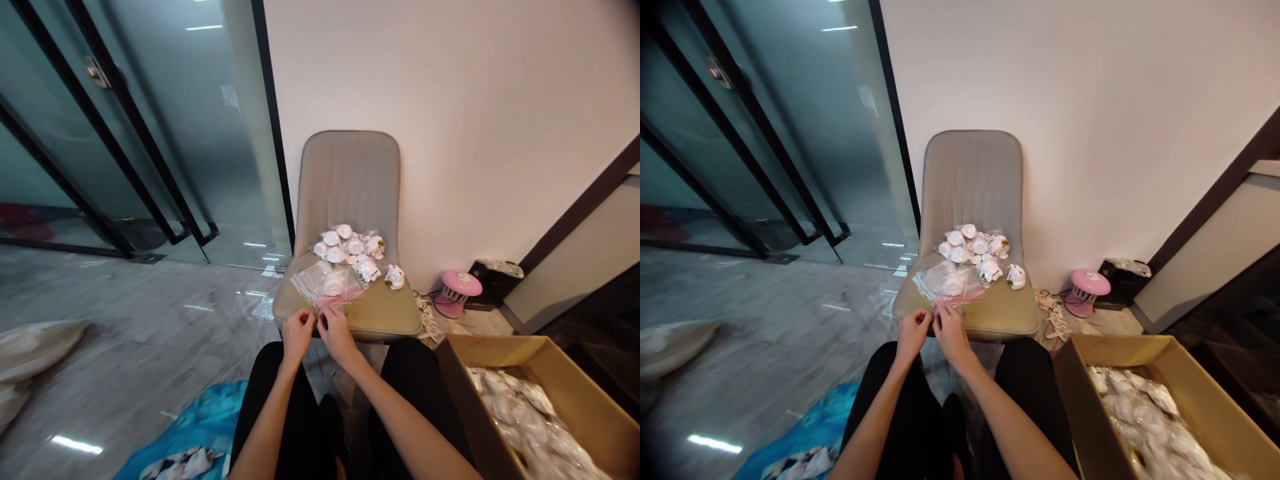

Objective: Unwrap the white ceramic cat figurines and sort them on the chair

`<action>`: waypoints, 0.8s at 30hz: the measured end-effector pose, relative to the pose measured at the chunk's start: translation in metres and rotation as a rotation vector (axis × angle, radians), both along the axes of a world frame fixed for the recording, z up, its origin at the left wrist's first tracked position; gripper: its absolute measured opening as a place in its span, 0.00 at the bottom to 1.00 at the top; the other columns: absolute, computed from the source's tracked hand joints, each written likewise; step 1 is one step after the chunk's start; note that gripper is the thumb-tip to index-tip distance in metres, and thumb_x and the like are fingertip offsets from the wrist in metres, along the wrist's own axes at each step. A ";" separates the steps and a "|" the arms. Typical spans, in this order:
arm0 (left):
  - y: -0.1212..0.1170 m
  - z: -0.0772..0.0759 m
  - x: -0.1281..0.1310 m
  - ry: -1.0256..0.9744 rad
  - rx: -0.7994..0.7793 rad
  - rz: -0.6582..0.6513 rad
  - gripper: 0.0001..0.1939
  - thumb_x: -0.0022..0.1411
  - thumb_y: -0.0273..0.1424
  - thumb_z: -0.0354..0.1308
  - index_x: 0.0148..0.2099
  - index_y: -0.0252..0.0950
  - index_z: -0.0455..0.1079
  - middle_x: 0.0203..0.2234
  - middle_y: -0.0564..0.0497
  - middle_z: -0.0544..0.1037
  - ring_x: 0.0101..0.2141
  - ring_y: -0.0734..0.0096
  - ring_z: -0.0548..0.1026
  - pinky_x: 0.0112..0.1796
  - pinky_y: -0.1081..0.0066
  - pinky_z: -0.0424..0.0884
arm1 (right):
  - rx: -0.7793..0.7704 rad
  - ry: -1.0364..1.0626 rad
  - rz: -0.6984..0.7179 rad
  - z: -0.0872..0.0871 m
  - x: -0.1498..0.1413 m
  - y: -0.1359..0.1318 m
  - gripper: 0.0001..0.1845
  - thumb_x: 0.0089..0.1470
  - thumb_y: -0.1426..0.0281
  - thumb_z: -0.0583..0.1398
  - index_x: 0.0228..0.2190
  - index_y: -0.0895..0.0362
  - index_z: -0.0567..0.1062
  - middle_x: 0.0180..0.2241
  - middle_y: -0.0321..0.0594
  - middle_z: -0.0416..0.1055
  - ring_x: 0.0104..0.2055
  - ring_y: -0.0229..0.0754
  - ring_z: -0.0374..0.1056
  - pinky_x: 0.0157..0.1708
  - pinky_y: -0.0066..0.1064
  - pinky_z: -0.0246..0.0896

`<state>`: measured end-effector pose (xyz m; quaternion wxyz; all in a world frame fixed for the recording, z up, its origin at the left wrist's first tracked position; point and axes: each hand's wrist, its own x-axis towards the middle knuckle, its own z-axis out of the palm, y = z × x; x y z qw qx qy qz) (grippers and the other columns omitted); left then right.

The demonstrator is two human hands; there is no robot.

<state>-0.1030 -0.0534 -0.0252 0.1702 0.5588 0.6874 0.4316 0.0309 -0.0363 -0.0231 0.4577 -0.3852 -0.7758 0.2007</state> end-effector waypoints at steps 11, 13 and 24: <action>0.001 -0.003 -0.002 0.030 0.004 0.008 0.17 0.63 0.42 0.53 0.34 0.37 0.78 0.27 0.49 0.81 0.28 0.66 0.76 0.33 0.71 0.65 | 0.189 -0.057 -0.028 0.001 0.021 -0.007 0.10 0.59 0.79 0.56 0.39 0.55 0.74 0.44 0.46 0.69 0.46 0.46 0.68 0.47 0.37 0.67; 0.002 -0.004 -0.003 0.038 0.000 0.020 0.17 0.62 0.42 0.54 0.34 0.37 0.78 0.27 0.49 0.81 0.29 0.65 0.76 0.33 0.70 0.64 | 0.177 -0.065 -0.042 0.004 0.028 -0.008 0.11 0.59 0.79 0.56 0.40 0.55 0.74 0.43 0.45 0.69 0.44 0.45 0.69 0.46 0.35 0.67; 0.007 -0.007 -0.008 -0.133 0.037 -0.039 0.18 0.60 0.44 0.55 0.33 0.36 0.78 0.28 0.48 0.81 0.32 0.62 0.77 0.37 0.69 0.68 | 0.107 -0.045 -0.114 0.018 0.067 -0.017 0.07 0.61 0.76 0.55 0.37 0.55 0.73 0.42 0.43 0.68 0.34 0.39 0.69 0.35 0.29 0.66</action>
